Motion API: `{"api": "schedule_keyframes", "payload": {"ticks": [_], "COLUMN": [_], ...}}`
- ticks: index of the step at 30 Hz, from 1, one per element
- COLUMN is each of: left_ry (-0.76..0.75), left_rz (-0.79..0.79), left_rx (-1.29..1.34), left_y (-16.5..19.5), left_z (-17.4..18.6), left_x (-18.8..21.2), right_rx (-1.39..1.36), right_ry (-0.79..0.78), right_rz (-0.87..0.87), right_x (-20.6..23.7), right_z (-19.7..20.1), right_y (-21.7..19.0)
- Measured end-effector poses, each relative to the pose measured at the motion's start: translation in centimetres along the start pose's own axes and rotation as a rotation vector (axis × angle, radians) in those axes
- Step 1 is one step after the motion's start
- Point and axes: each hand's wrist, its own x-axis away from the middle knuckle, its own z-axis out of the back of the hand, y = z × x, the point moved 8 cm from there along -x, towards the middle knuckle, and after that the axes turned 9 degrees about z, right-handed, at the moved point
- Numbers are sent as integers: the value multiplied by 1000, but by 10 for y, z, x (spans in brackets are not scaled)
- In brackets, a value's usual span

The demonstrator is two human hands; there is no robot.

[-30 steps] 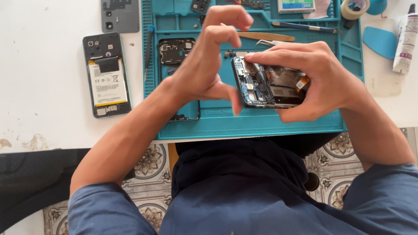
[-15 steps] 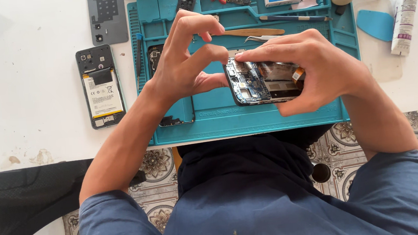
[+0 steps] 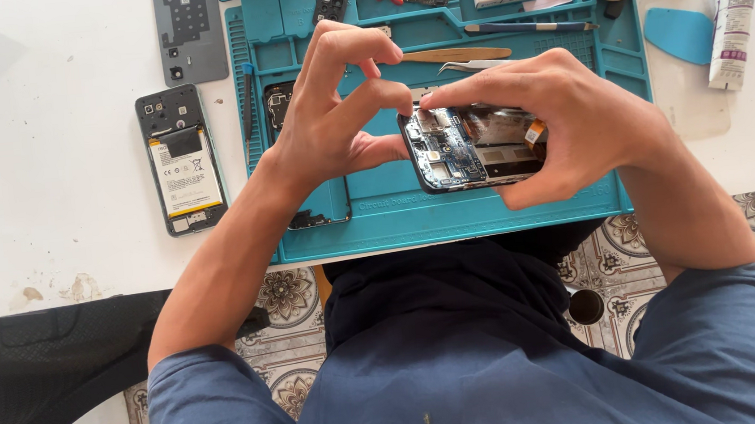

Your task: The person uses a plastic pry tool to separate the screen assembly from the phone chassis, then uses tweezers to disconnect and reconnect ribbon cables on the motherboard. The person places the battery into the phone chassis.

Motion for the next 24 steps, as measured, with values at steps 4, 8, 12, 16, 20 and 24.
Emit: {"api": "schedule_keyframes", "payload": {"ticks": [4, 8, 12, 16, 20, 24], "left_ry": [-2, -9, -18, -27, -30, -37], "left_rz": [0, -1, 4, 17, 30, 32], "left_rx": [6, 0, 6, -28, -10, 0], "left_y": [0, 1, 0, -3, -4, -4], "left_z": [0, -2, -3, -3, -3, -4], "left_x": [0, 0, 0, 1, 1, 0], "right_rx": [-1, -5, -14, -7, 2, -3], "right_ry": [-5, -4, -5, -5, -10, -5], "right_rz": [-19, -1, 12, 23, 9, 29], "right_x": [0, 0, 0, 1, 2, 0], "right_z": [-1, -1, -1, -1, -1, -1], "right_y": [1, 1, 1, 1, 2, 0]}}
